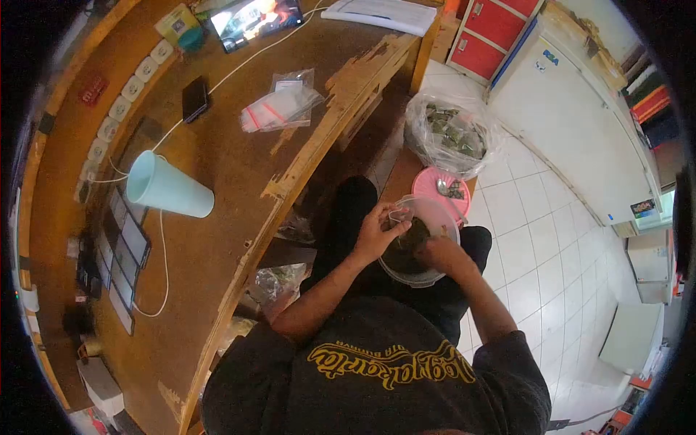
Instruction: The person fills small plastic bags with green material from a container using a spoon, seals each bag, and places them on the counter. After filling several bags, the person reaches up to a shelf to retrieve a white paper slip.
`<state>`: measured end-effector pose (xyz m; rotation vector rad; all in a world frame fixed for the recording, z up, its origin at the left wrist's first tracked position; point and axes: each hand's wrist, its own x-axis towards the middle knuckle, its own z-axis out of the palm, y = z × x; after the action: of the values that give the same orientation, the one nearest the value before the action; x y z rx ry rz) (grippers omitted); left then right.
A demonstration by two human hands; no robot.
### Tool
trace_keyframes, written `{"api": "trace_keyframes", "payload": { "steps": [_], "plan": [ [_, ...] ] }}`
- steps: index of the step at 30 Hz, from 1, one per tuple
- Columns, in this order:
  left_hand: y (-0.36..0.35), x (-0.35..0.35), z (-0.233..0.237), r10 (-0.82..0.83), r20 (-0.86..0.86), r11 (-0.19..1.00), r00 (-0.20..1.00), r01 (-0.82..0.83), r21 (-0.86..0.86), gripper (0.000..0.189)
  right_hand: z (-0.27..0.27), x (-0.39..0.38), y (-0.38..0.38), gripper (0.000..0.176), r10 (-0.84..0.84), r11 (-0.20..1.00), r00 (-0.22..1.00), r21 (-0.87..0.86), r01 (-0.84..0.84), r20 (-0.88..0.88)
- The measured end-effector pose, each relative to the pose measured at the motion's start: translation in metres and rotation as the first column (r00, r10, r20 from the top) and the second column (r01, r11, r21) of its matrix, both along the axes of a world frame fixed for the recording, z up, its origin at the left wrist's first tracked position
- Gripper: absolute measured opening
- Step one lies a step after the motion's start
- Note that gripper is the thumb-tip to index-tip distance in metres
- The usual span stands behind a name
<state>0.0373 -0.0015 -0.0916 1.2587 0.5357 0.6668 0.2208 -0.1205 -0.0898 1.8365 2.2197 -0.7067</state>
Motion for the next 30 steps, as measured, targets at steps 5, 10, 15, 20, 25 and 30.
{"api": "trace_keyframes", "payload": {
  "steps": [5,10,15,20,25,30],
  "plan": [
    [0.003,-0.003,0.008,0.015,0.050,0.995,0.999,-0.010,-0.099,0.031,0.010,-0.020,0.025,0.018,-0.186,0.919,0.963,0.314,0.240,-0.194],
    [0.004,-0.008,0.025,0.030,0.099,0.999,0.995,-0.026,-0.045,0.038,-0.028,-0.023,0.010,0.019,0.052,0.990,0.986,0.122,-0.072,0.161],
    [0.005,-0.014,0.023,0.006,0.106,0.998,0.994,0.001,-0.065,0.039,-0.007,0.010,-0.007,0.018,0.034,0.995,0.999,0.095,-0.033,-0.015],
    [-0.001,-0.008,0.020,0.043,0.069,0.998,0.997,-0.040,-0.048,0.032,-0.026,-0.020,0.002,0.024,-0.163,0.983,0.983,0.099,0.155,0.078],
    [-0.001,-0.014,0.024,0.078,-0.019,0.997,0.997,-0.078,0.012,0.029,-0.026,-0.025,-0.019,0.032,-0.004,0.999,0.997,-0.045,0.007,0.076],
    [-0.004,-0.014,0.027,0.079,-0.057,0.987,0.995,-0.070,0.144,0.021,0.045,-0.030,0.002,0.021,-0.285,0.742,0.542,0.176,0.647,-0.791]
  ]
}}
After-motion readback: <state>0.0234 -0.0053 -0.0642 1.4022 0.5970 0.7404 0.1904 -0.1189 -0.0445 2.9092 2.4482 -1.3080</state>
